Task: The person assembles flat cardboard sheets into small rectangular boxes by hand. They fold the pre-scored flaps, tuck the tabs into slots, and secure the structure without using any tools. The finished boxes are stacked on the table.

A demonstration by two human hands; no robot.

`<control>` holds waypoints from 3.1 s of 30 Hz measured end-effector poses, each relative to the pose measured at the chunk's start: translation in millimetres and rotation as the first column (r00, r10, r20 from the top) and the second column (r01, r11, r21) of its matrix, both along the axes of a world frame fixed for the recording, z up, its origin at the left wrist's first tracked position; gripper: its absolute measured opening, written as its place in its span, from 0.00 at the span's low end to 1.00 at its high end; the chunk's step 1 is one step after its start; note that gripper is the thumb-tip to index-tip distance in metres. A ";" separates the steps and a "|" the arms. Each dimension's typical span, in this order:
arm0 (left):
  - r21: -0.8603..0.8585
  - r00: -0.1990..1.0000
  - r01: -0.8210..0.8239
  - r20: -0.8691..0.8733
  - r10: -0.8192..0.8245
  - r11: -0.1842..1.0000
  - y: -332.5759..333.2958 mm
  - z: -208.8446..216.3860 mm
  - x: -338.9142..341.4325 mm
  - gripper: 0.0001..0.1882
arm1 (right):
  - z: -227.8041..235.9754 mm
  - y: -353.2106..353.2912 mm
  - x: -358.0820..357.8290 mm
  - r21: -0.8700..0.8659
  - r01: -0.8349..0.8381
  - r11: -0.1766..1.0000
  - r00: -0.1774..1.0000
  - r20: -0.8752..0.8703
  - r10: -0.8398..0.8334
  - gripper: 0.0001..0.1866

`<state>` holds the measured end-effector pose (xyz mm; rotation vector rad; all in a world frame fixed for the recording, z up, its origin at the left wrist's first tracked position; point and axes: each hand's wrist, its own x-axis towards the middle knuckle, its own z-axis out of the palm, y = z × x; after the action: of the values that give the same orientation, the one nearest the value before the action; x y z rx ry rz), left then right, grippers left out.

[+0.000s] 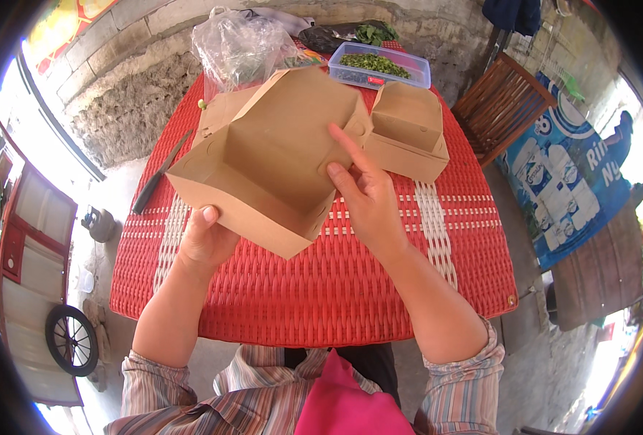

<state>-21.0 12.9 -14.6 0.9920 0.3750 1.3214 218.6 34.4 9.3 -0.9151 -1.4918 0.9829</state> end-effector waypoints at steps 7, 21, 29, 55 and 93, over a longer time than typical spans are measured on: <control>-0.026 0.986 0.065 -0.155 -0.068 0.998 0.9 -5.0 -14.5 0.48 | -6.7 7.3 3.3 0.115 0.027 0.993 0.703 0.704 -0.100 0.27; 0.209 0.975 0.058 -0.220 -0.011 0.976 -5.0 34.2 10.4 0.62 | -1.1 -10.5 -7.9 0.090 -0.232 0.968 0.886 0.431 0.172 0.17; 0.446 0.776 -0.316 -0.386 0.498 0.837 12.9 36.0 -9.9 0.51 | -0.3 -7.0 0.8 0.460 -0.101 0.882 0.736 0.631 -0.245 0.13; 0.360 0.904 -0.106 -0.353 0.241 0.927 8.3 7.0 8.9 0.54 | 16.5 1.9 12.0 0.400 0.220 0.890 0.729 0.539 -0.422 0.10; 0.079 0.960 -0.210 -0.174 0.220 0.975 19.9 -7.7 11.7 0.51 | 4.2 9.9 26.8 0.494 0.334 0.803 0.910 0.052 -0.411 0.07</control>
<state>-9.3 32.8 -22.3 1.1514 0.6000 1.4476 245.4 44.2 13.5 -0.8873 -1.5099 0.2324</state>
